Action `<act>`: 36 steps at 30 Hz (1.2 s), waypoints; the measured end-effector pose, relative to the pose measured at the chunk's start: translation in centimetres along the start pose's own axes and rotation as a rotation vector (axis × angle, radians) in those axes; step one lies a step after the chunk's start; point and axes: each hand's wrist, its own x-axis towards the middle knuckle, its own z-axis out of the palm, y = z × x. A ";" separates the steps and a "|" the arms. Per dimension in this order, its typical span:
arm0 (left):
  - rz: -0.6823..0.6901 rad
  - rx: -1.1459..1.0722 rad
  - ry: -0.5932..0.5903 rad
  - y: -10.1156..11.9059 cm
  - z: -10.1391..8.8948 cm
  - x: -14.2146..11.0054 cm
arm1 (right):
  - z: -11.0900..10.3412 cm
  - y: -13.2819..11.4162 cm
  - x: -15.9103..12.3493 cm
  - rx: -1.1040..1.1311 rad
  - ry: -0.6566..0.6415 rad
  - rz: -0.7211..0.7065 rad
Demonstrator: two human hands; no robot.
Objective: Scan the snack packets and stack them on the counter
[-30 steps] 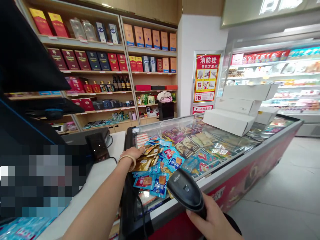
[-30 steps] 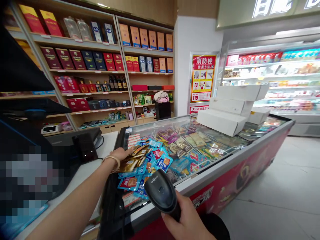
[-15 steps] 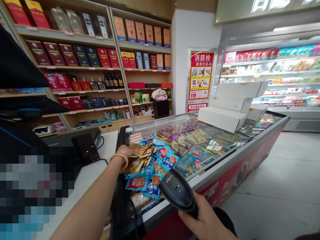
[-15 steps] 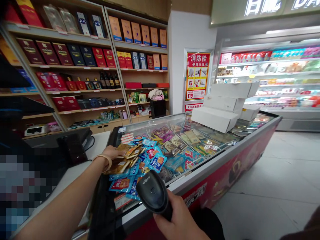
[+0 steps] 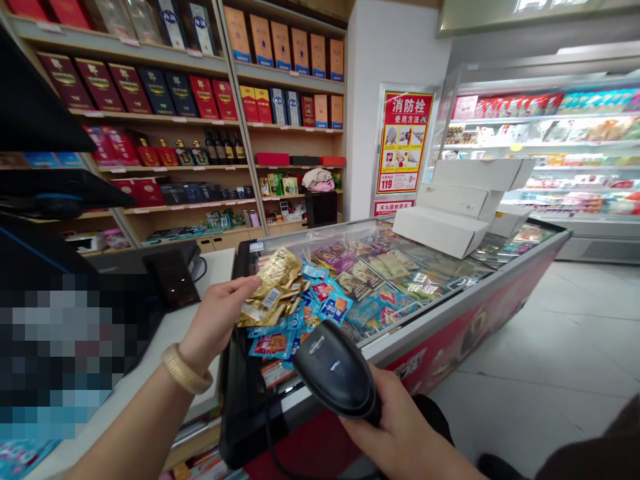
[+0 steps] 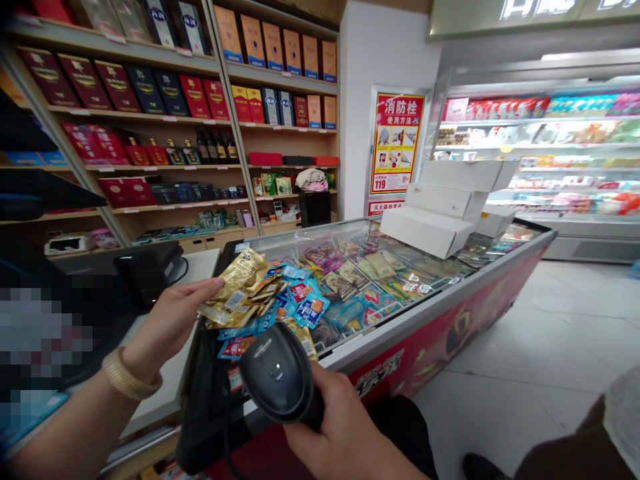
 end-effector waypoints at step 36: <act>-0.031 0.167 0.371 -2.2 -10.3 -6.6 | 0.6 1.1 -0.5 -0.103 0.016 -0.008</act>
